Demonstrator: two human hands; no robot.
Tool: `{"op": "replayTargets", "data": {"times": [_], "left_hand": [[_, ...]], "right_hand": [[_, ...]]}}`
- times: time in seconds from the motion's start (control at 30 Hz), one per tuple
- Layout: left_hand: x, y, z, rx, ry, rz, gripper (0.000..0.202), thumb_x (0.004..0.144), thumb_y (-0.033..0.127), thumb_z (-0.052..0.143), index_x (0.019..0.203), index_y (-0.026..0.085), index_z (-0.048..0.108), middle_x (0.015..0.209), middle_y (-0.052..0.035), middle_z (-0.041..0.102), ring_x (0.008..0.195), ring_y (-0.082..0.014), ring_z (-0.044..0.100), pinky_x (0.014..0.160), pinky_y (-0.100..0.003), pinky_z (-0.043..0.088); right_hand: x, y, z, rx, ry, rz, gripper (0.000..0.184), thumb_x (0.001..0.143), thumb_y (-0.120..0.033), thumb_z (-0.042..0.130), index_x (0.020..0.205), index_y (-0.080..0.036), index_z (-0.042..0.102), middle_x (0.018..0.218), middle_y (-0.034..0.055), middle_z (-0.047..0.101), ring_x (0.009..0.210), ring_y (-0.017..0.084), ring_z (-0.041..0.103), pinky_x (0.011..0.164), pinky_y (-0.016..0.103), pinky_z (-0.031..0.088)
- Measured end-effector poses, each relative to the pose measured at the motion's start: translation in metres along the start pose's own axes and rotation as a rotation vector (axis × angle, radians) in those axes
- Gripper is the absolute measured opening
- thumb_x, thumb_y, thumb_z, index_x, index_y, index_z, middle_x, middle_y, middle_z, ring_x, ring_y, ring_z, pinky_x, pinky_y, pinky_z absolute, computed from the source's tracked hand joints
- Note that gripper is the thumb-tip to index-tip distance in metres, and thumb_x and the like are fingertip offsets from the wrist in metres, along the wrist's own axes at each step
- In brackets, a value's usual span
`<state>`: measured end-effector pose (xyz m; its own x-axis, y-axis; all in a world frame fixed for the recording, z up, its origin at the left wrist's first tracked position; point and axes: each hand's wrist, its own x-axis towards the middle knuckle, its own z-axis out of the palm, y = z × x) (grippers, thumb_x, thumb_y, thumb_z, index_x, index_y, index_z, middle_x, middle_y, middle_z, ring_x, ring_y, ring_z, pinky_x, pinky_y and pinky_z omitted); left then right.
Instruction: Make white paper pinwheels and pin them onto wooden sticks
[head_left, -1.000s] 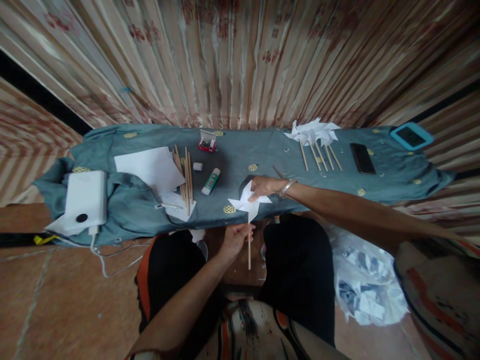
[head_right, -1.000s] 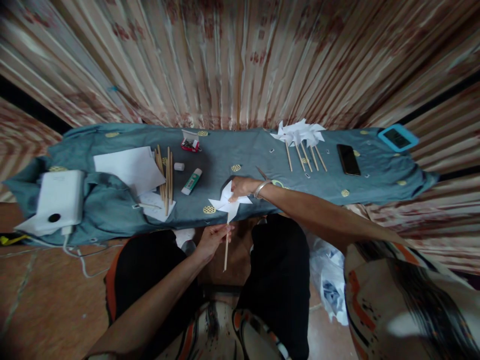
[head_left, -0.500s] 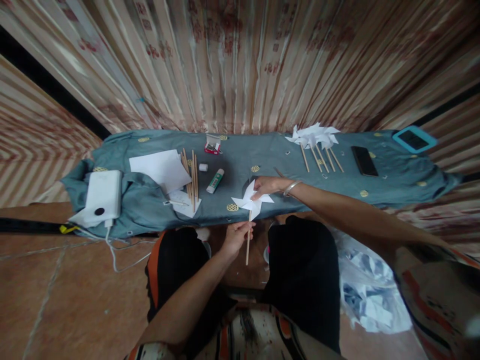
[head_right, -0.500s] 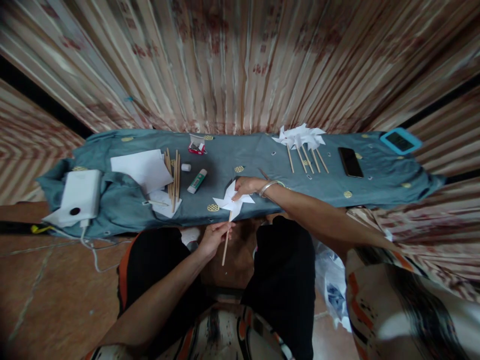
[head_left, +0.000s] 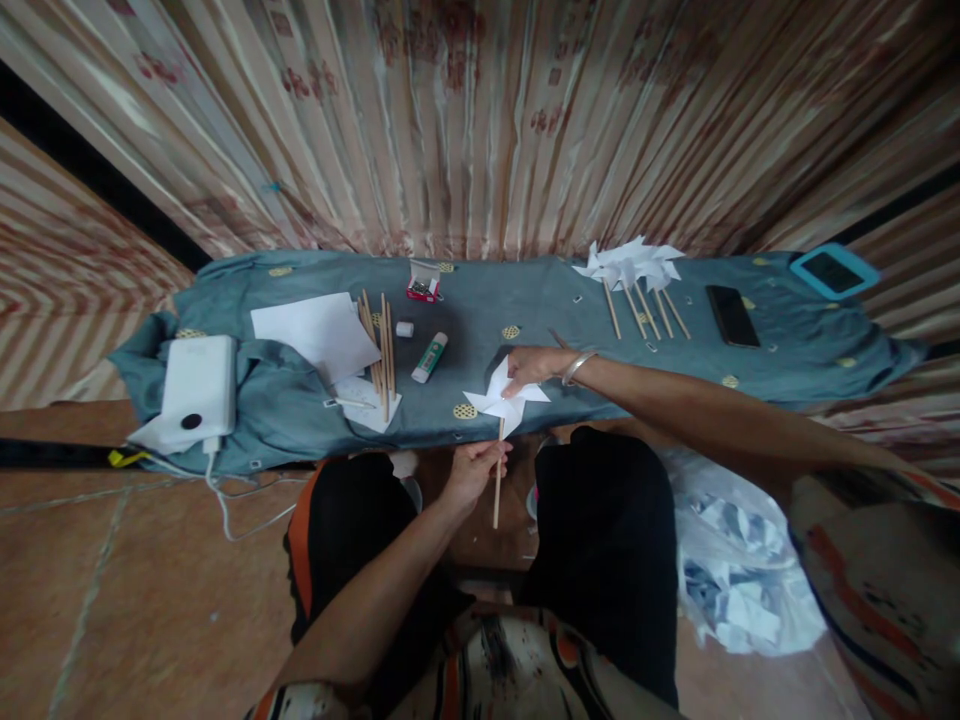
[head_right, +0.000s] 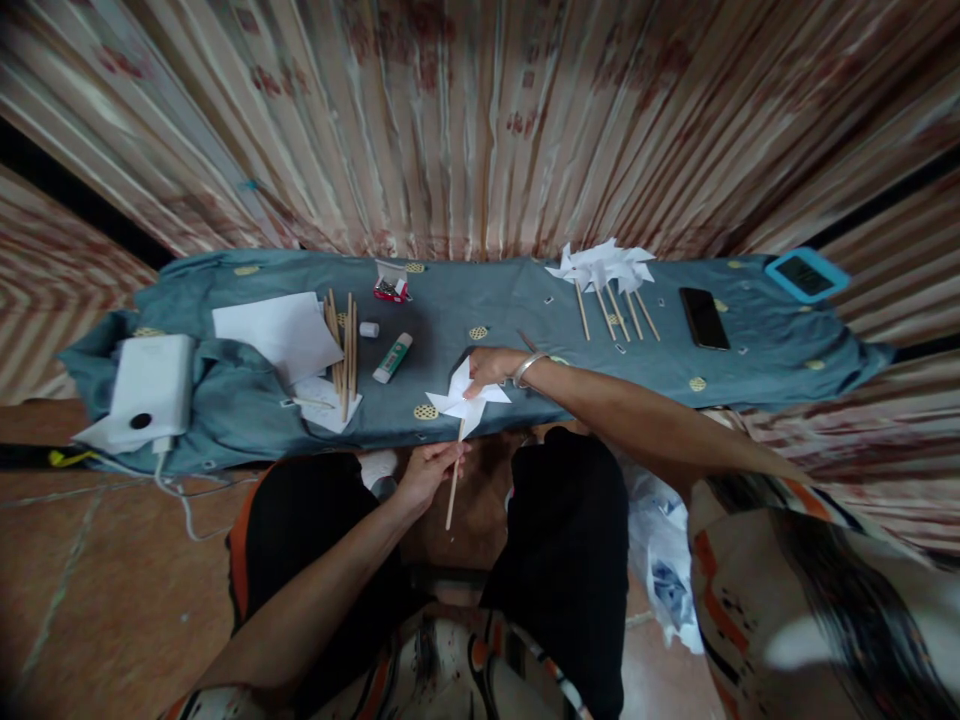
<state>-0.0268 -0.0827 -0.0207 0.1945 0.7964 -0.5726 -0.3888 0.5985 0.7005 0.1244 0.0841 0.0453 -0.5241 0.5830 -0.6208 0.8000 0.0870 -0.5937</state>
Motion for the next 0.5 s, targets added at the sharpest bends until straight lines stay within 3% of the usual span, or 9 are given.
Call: {"op": "replayTargets", "data": {"times": [0.5], "left_hand": [[-0.0025,-0.001,-0.0019,0.001,-0.001,0.024,0.038,0.052,0.042,0.088,0.07,0.01,0.076,0.058,-0.0016,0.062,0.048,-0.0076,0.052,0.053,-0.024,0.043]], "right_hand": [[0.0008,0.0026,0.0028,0.211,-0.002,0.011,0.035,0.042,-0.04,0.087,0.061,-0.014,0.072,0.057,-0.0029,0.064,0.057,0.011,0.05,0.056,0.024,0.037]]}}
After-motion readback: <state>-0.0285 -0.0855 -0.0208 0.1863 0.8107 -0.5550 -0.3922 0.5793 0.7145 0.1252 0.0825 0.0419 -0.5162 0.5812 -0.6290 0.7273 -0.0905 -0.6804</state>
